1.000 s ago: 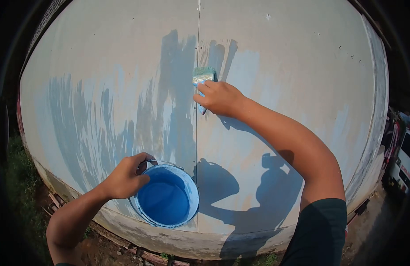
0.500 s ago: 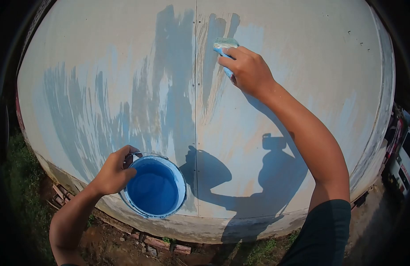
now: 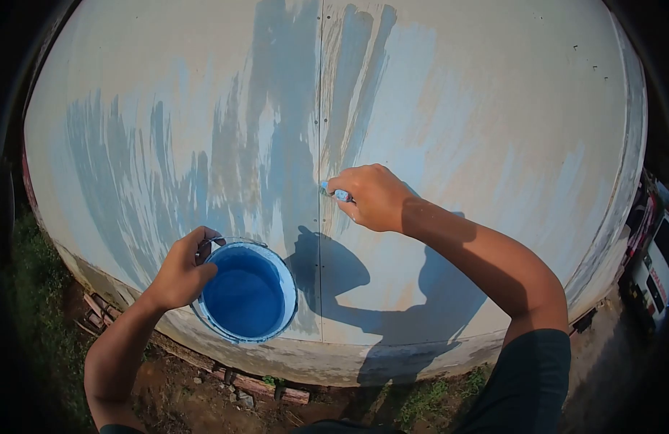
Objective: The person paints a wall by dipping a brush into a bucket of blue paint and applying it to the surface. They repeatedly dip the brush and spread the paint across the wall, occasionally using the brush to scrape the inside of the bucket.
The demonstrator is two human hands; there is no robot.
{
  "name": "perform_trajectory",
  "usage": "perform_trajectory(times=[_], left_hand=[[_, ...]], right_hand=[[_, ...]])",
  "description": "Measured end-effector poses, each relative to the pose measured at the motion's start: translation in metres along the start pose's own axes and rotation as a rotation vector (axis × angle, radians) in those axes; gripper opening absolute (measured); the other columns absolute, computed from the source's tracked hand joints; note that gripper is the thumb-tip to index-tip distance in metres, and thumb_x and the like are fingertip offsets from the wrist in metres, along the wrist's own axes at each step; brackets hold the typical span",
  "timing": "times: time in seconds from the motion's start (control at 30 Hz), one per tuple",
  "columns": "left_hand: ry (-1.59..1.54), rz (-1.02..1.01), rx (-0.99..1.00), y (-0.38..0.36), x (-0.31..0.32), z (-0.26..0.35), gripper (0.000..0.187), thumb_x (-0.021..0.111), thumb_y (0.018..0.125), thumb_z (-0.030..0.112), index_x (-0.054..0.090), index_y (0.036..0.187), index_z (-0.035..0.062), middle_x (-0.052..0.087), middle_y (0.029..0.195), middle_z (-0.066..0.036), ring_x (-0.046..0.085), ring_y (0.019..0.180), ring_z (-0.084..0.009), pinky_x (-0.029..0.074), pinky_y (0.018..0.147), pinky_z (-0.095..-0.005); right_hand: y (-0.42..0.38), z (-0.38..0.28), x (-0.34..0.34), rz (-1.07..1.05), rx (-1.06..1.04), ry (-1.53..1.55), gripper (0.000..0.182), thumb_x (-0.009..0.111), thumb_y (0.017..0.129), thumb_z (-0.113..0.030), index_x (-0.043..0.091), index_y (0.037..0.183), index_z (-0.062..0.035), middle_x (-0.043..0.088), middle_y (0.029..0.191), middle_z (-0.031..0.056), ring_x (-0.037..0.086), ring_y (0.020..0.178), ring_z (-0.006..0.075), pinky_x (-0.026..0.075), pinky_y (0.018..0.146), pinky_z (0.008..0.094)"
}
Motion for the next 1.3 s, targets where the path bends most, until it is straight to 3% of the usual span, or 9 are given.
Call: perform_trajectory(times=[0.17,0.3,0.43,0.5,0.63,0.87,0.93,1.23,1.3], left_hand=[[0.063,-0.028,-0.015,0.003,0.007,-0.002,0.036,0.059,0.081,-0.003,0.058,0.117,-0.0089,0.053,0.074,-0.003,0.044,0.067,-0.0103,0.038,0.06,-0.0302],[-0.042,-0.018,-0.035,0.002,0.011,-0.006,0.036,0.059,0.081,-0.004,0.058,0.117,-0.0081,0.049,0.072,-0.002,0.042,0.066,-0.01,0.037,0.059,-0.0297],[-0.129,0.054,-0.025,-0.006,0.019,-0.04,0.037,0.058,0.08,-0.004,0.058,0.117,-0.0078,0.046,0.072,-0.001,0.041,0.068,-0.0099,0.037,0.061,-0.0292],[-0.124,0.054,-0.047,-0.012,0.021,-0.045,0.037,0.058,0.08,-0.004,0.058,0.117,-0.008,0.046,0.073,-0.001,0.041,0.069,-0.0099,0.037,0.061,-0.0292],[-0.092,0.046,-0.055,-0.019,0.021,-0.053,0.038,0.058,0.079,-0.004,0.057,0.117,-0.0083,0.046,0.074,-0.001,0.04,0.069,-0.0094,0.036,0.06,-0.0292],[-0.092,0.064,-0.026,-0.017,0.019,-0.062,0.038,0.057,0.079,-0.004,0.058,0.117,-0.0077,0.044,0.073,0.0,0.039,0.068,-0.0078,0.035,0.06,-0.0279],[-0.109,0.088,-0.048,-0.017,0.02,-0.063,0.038,0.057,0.078,-0.004,0.059,0.116,-0.007,0.044,0.074,0.001,0.038,0.068,-0.0074,0.035,0.06,-0.0273],[-0.137,0.106,-0.088,-0.028,0.02,-0.085,0.037,0.057,0.078,-0.004,0.059,0.115,-0.0068,0.042,0.073,0.002,0.038,0.068,-0.007,0.034,0.059,-0.0269],[-0.111,0.091,-0.095,-0.031,0.019,-0.083,0.037,0.057,0.078,-0.004,0.059,0.115,-0.0068,0.042,0.073,0.001,0.038,0.068,-0.0071,0.034,0.059,-0.0272]], right_hand=[[0.029,-0.004,-0.059,0.416,-0.331,-0.703,0.021,0.079,0.083,-0.009,0.07,0.1,-0.0027,0.074,0.1,0.0192,0.074,0.097,0.0338,0.063,0.08,0.0359],[-0.013,-0.009,0.029,0.183,-0.425,-0.673,0.029,0.082,0.079,-0.008,0.07,0.106,-0.0041,0.072,0.116,0.0241,0.072,0.106,0.0334,0.064,0.082,0.0349],[-0.064,-0.055,0.111,0.12,-0.432,-0.51,0.03,0.082,0.078,-0.014,0.07,0.105,-0.0054,0.072,0.113,0.021,0.073,0.103,0.032,0.064,0.081,0.0366],[-0.071,-0.062,0.131,-0.239,-0.201,0.031,0.027,0.079,0.081,-0.015,0.071,0.104,-0.0051,0.073,0.099,0.0154,0.072,0.096,0.0322,0.061,0.077,0.0404],[-0.054,-0.03,0.104,-0.262,0.089,0.189,0.02,0.074,0.085,-0.009,0.074,0.105,-0.0052,0.072,0.091,0.0154,0.071,0.087,0.0361,0.058,0.082,0.0442],[0.034,-0.01,-0.03,0.235,-0.088,-0.182,0.023,0.078,0.086,-0.005,0.074,0.109,-0.0069,0.076,0.102,0.0161,0.074,0.092,0.0304,0.061,0.078,0.037],[0.039,-0.017,-0.041,0.491,-0.267,-0.651,0.026,0.08,0.083,-0.003,0.073,0.108,-0.0084,0.075,0.11,0.0157,0.074,0.099,0.0305,0.062,0.081,0.0365],[-0.067,-0.07,0.141,0.136,-0.537,-0.525,0.012,0.069,0.086,-0.01,0.07,0.097,-0.0043,0.072,0.101,0.0193,0.073,0.097,0.0304,0.062,0.063,0.0318],[-0.079,-0.073,0.16,-0.22,-0.276,-0.045,0.014,0.071,0.085,-0.01,0.071,0.099,-0.0058,0.072,0.098,0.0153,0.072,0.092,0.0299,0.062,0.069,0.0379]])
Point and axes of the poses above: each hand's wrist, its own y-axis towards the middle knuckle, its own x-axis out of the palm, z = x × y, the point moved 4 cm from there along y, towards the middle knuckle
